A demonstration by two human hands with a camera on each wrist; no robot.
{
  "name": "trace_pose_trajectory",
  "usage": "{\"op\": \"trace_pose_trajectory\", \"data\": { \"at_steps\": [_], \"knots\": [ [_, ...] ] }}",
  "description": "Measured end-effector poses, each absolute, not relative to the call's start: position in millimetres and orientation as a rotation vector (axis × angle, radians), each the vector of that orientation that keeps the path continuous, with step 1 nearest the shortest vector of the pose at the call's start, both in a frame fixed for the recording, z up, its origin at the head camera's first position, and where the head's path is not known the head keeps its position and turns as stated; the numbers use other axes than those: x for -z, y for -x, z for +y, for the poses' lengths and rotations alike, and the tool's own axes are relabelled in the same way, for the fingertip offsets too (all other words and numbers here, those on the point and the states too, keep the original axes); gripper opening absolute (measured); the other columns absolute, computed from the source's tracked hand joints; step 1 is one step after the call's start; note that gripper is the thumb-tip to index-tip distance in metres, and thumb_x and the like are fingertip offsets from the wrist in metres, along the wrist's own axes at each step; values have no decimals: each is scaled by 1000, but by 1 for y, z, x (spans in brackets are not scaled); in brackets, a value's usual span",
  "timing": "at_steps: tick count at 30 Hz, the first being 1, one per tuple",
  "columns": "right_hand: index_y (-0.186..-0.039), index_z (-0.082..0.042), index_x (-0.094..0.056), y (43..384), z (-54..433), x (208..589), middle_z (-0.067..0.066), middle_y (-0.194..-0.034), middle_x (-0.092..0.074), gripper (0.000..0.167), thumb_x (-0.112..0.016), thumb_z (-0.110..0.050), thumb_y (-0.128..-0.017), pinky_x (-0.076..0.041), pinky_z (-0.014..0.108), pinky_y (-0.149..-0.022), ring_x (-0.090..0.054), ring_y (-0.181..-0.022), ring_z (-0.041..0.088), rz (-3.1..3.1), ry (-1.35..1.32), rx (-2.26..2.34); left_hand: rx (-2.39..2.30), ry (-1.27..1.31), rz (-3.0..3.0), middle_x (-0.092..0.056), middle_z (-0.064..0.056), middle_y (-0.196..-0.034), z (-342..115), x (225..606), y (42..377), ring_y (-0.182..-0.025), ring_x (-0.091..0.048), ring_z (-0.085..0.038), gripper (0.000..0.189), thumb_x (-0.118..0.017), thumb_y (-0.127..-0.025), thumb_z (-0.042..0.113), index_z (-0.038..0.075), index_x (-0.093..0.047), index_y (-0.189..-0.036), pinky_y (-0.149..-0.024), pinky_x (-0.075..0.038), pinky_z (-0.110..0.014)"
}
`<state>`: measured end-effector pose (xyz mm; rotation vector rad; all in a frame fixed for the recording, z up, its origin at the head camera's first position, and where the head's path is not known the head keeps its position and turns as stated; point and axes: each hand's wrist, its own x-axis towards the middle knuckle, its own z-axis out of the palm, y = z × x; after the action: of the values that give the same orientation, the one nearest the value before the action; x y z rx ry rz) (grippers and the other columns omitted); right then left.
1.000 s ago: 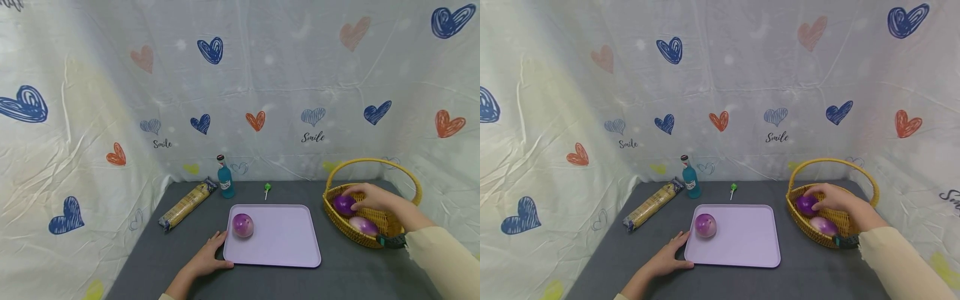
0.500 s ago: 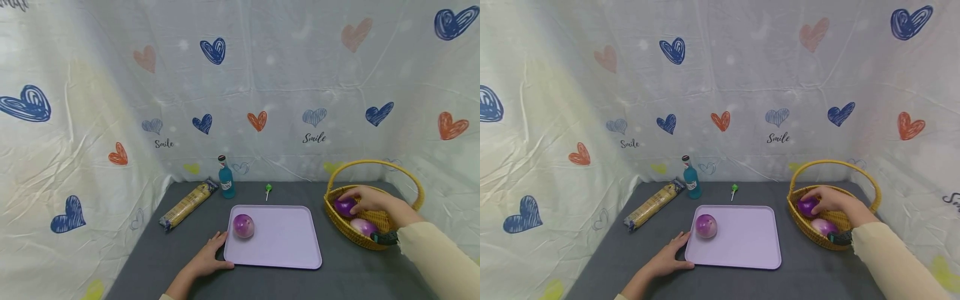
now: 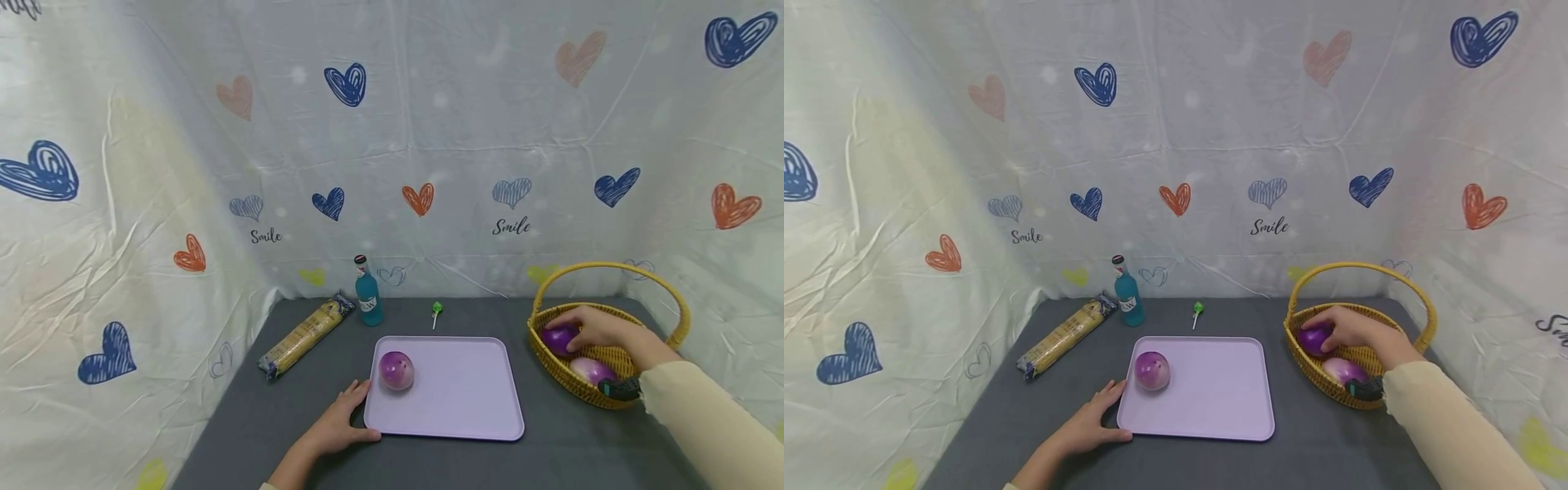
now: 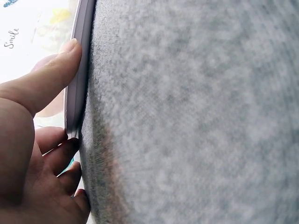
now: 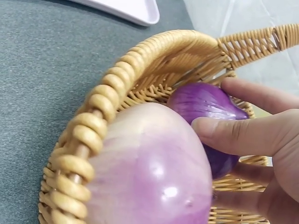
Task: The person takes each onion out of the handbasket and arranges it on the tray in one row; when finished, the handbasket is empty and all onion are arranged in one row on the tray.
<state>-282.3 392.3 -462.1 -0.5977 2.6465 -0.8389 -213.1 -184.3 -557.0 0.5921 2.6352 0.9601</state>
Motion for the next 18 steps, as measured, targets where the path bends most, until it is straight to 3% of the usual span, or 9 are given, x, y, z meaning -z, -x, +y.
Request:
{"op": "trace_pose_trajectory", "data": {
  "at_steps": [8, 14, 18],
  "knots": [
    [-127, -5, -70, 281, 389, 464, 24, -124, -66, 45, -80, -7, -83, -55, 29, -78, -64, -106, 30, 2688, 603, 818, -952, -590, 2634, -31, -13, -164, -185, 557, 212, -154, -17, -42, 107, -82, -77, 54, 9, -31, -159, -118, -15, -70],
    [-127, -12, -71, 280, 395, 464, 17, -123, -67, 44, -82, -19, -85, -54, 28, -79, -62, -104, 23, 2722, 586, 780, -960, -594, 2631, -32, -15, -164, -183, 553, 210, -153, -17, -44, 106, -83, -77, 53, 8, -32, -158, -118, -15, -71],
    [-127, -15, -71, 279, 401, 463, 15, -124, -68, 44, -81, -25, -85, -54, 33, -84, -62, -108, 25, 2762, 597, 756, -959, -597, 2637, -32, -15, -164, -182, 553, 211, -153, -18, -43, 106, -83, -77, 53, 8, -32, -158, -118, -15, -71]
  ]
}}
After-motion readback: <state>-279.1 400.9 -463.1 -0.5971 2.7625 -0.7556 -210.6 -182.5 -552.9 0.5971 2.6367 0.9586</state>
